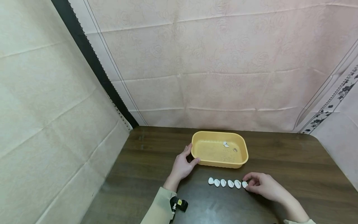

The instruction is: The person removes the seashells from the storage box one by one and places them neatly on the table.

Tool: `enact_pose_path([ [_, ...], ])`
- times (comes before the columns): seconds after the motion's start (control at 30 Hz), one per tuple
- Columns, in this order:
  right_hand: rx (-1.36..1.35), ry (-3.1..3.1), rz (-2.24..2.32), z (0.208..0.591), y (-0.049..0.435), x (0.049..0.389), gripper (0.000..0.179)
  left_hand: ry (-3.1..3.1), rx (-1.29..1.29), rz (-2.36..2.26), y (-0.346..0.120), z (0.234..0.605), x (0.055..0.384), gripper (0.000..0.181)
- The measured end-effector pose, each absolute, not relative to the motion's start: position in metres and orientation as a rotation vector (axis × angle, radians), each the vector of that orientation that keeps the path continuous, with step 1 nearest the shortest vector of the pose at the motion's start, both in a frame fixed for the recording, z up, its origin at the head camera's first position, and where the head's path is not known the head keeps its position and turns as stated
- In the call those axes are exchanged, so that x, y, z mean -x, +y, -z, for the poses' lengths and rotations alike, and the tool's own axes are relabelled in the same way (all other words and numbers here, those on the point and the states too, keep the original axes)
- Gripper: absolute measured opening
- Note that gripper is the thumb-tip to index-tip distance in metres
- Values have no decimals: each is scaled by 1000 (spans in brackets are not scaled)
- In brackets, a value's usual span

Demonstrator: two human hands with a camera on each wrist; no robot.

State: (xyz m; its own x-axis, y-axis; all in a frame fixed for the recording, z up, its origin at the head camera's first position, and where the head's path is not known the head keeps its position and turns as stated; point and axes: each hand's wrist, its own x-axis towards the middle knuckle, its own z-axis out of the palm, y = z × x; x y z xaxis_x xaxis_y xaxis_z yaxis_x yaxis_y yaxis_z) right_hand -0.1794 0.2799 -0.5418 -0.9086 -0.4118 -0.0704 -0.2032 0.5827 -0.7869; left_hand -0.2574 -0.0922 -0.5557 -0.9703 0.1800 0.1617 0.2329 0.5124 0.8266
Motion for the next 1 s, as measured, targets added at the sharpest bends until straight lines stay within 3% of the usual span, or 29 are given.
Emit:
enact_pose_path([
  [1.0, 471, 2622, 1167, 542, 275, 179, 22, -2681, 362, 1486, -91, 556, 258, 77],
])
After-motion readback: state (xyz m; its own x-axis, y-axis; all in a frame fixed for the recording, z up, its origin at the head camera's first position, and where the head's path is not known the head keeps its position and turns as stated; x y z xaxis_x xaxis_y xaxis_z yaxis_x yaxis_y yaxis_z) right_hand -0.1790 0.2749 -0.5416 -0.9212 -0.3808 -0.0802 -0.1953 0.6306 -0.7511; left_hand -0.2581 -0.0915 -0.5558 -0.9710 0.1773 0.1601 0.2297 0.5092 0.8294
